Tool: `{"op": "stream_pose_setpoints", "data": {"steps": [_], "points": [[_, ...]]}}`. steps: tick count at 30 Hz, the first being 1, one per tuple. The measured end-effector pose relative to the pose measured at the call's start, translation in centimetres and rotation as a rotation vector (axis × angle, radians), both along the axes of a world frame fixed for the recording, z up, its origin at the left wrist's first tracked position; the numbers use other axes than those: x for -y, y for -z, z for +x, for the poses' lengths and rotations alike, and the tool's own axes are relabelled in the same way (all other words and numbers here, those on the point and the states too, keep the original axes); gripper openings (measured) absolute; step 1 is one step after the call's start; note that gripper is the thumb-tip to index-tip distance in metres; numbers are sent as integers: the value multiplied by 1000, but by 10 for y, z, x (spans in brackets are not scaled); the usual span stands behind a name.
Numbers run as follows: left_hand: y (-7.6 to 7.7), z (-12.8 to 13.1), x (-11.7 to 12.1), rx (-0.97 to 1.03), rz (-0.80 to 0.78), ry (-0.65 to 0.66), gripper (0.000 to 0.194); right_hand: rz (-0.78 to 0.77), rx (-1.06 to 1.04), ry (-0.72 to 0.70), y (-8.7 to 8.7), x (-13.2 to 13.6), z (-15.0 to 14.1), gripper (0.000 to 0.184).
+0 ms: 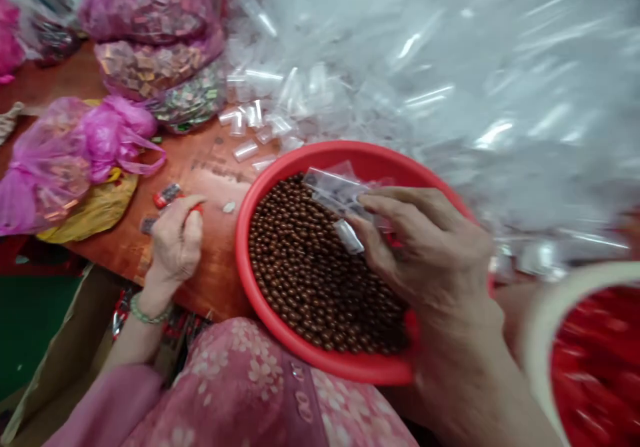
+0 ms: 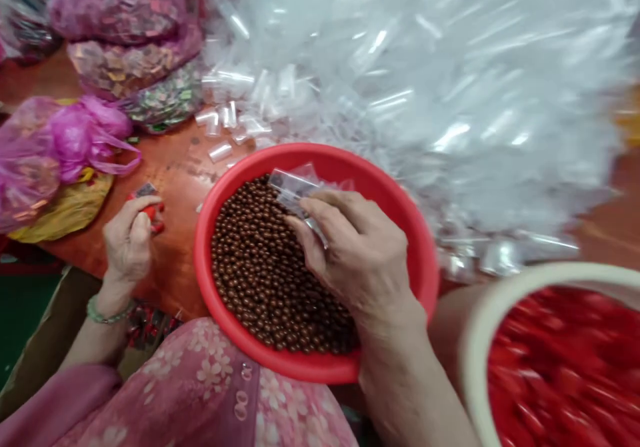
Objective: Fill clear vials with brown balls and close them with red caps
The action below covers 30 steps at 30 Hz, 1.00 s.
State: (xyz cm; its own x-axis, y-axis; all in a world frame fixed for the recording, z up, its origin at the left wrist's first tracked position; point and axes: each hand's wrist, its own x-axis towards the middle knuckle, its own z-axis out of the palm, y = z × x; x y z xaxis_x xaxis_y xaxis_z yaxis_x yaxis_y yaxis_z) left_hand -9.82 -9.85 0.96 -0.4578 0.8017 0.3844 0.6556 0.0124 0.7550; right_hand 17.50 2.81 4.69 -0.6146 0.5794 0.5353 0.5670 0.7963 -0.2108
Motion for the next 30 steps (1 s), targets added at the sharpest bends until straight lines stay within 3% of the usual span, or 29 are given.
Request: {"op": "stream_pose_setpoints", "data": {"steps": [3, 6, 9, 11, 14, 18, 21, 25, 30], "points": [[23, -41, -1, -275, -96, -134, 33, -132, 114, 154, -5, -14, 19, 19], [45, -75, 0, -453, -233, -164, 36, -278, 305, 158, -3, -22, 32, 22], [55, -90, 3, -538, -309, -145, 35, -375, 506, 113, 5, -21, 32, 24], [53, -86, 3, -547, -310, -130, 36, -380, 585, 116, 9, -18, 27, 30], [39, -63, -1, -477, -216, -96, 34, -420, 616, 178, 13, -12, 17, 28], [6, -6, -9, -343, -20, 19, 28, -474, 552, 226, 22, -10, 12, 28], [-13, 42, -14, -325, 54, 217, 25, -523, 455, 175, 30, -13, 15, 34], [-15, 84, -20, -299, 8, 495, 21, -682, 295, 156, 35, -14, 18, 32], [-10, 94, -23, -490, -211, 559, 23, -801, 331, 222, 34, -1, 18, 29]]}}
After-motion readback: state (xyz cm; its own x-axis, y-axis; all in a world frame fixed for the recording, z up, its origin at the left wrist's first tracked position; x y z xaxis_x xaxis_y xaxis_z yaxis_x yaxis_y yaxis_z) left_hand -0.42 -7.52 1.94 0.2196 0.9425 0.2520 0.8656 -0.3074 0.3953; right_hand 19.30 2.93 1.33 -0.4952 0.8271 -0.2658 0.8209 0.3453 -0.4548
